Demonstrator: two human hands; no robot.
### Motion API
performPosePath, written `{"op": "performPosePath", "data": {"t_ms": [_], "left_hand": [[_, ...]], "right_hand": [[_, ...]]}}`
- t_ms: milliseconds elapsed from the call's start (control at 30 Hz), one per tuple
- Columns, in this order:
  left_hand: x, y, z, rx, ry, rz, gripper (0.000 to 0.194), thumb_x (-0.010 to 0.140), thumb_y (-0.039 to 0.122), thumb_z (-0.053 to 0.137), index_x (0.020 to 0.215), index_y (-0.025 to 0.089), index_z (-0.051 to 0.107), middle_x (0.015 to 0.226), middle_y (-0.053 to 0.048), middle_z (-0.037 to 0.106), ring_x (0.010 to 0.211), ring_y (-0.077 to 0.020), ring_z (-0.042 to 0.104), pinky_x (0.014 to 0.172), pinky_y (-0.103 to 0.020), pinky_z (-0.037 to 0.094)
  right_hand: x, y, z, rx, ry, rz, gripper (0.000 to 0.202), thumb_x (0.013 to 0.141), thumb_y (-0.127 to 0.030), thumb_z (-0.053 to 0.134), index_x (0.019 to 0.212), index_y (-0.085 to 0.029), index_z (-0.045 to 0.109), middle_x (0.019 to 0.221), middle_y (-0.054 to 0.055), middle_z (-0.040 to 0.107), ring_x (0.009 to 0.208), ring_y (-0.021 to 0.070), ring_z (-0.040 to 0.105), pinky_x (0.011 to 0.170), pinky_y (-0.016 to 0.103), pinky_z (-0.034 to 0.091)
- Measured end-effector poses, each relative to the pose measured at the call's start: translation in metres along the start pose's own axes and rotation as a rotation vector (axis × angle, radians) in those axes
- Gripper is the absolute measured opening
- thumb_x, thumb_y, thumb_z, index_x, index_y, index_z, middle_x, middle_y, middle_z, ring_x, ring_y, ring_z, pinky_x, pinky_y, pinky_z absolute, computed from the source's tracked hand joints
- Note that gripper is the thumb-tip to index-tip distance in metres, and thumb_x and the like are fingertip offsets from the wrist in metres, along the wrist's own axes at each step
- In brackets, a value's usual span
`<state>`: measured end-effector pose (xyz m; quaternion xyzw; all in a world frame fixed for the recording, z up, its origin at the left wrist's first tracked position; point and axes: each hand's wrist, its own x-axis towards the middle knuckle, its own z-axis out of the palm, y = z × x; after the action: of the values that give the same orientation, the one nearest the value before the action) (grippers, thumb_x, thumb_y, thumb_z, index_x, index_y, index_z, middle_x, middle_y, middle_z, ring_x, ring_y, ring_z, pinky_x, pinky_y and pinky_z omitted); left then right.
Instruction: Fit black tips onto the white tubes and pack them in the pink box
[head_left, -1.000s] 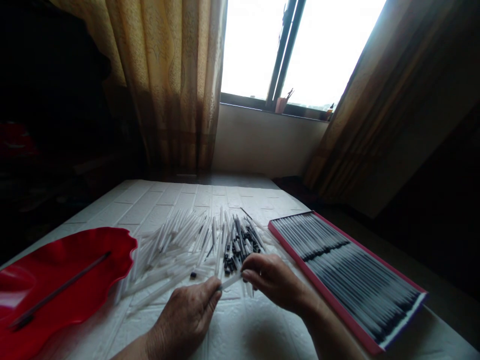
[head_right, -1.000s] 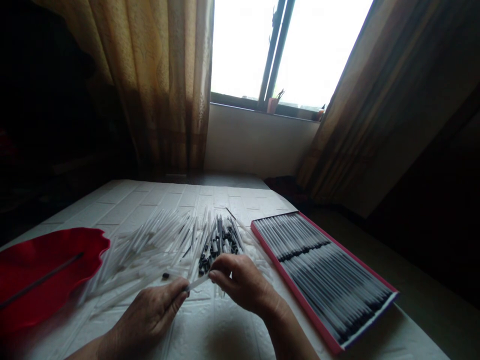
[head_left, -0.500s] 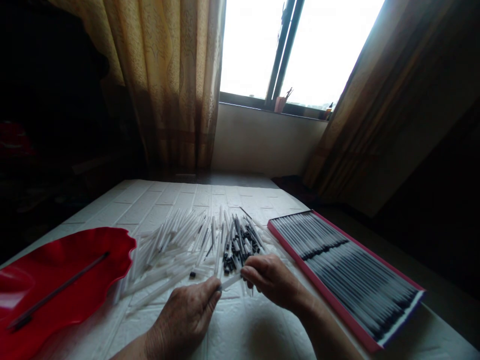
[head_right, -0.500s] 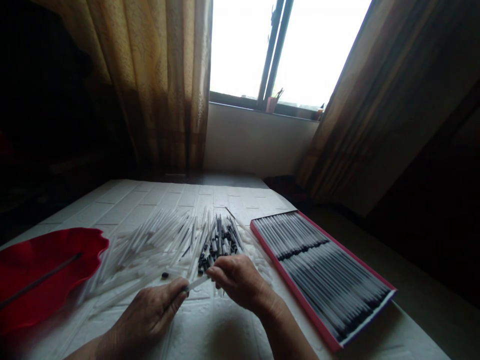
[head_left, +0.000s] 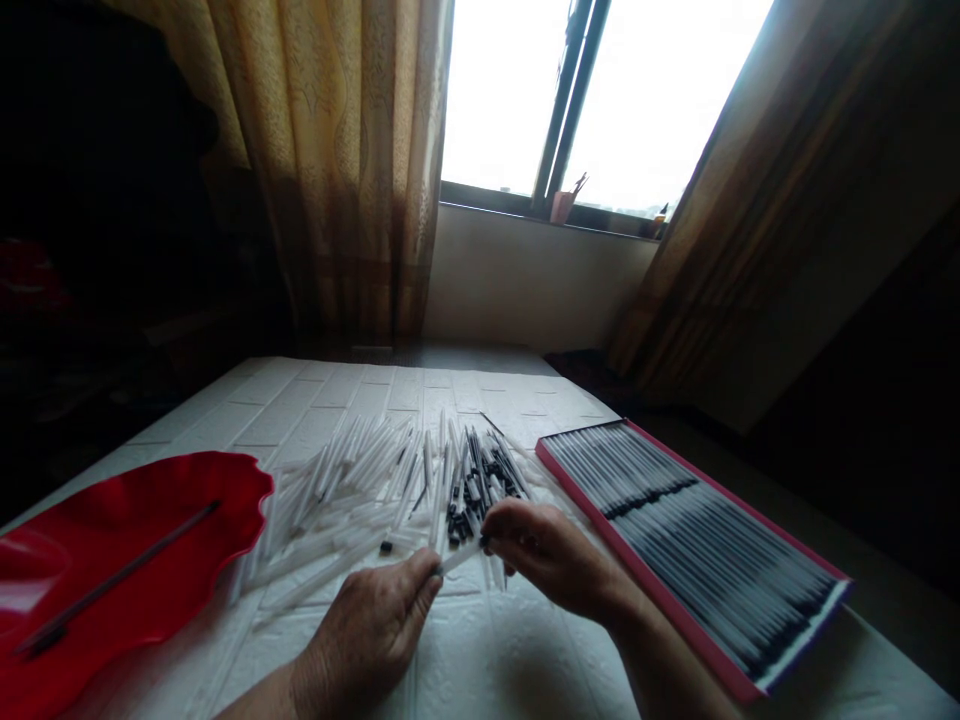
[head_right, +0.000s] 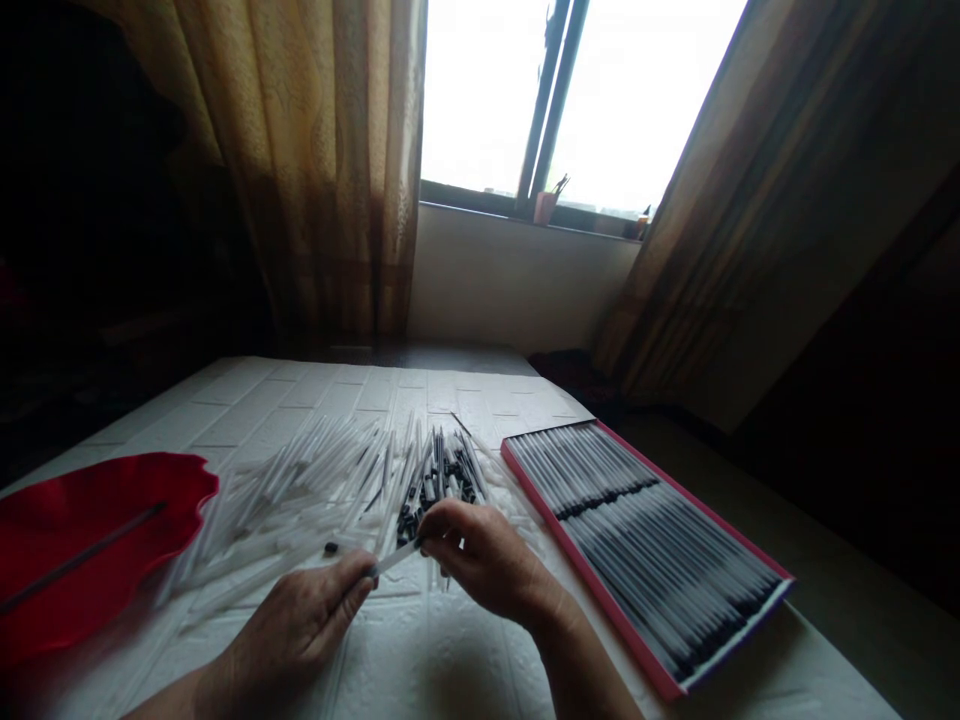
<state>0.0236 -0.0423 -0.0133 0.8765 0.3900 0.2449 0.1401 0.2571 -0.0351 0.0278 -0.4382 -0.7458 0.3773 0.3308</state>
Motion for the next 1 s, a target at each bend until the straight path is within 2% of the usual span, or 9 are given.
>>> {"op": "performPosePath", "data": {"t_ms": [200,400,767,1000], "left_hand": [[0.000,-0.001,0.001,0.005,0.005,0.012,0.021,0.097,0.025,0.031,0.089,0.025,0.049,0.065,0.003,0.066,0.058,-0.0188,0.069,0.052,-0.026,0.037],[-0.002,-0.002,0.006,0.013,0.010,0.016,0.021,0.098,0.026,0.029,0.086,0.026,0.047,0.064,0.003,0.065,0.057,-0.0186,0.068,0.052,-0.026,0.037],[0.000,0.001,-0.001,0.035,-0.011,0.060,0.021,0.098,0.024,0.031,0.088,0.025,0.049,0.066,0.002,0.068,0.058,-0.0184,0.070,0.052,-0.025,0.040],[0.000,0.000,0.000,0.035,-0.013,0.041,0.021,0.098,0.024,0.030,0.089,0.024,0.049,0.066,0.001,0.068,0.059,-0.0193,0.070,0.053,-0.025,0.042]], "right_hand": [[0.000,-0.005,-0.002,-0.128,-0.008,0.012,0.006,0.088,-0.019,0.056,0.087,-0.018,0.062,0.066,-0.002,0.059,0.058,0.0121,0.057,0.052,0.020,0.043],[0.002,-0.010,-0.003,-0.219,-0.008,-0.011,0.015,0.091,-0.023,0.052,0.079,-0.018,0.059,0.061,-0.003,0.058,0.055,0.0115,0.055,0.053,0.020,0.040],[0.004,-0.010,0.002,-0.278,0.003,-0.025,0.034,0.094,-0.029,0.045,0.063,-0.019,0.055,0.052,-0.003,0.054,0.048,0.0106,0.053,0.050,0.020,0.037],[0.002,-0.008,-0.003,-0.217,-0.021,-0.006,0.025,0.095,-0.030,0.047,0.078,-0.018,0.060,0.066,0.000,0.062,0.054,0.0110,0.057,0.053,0.020,0.040]]}}
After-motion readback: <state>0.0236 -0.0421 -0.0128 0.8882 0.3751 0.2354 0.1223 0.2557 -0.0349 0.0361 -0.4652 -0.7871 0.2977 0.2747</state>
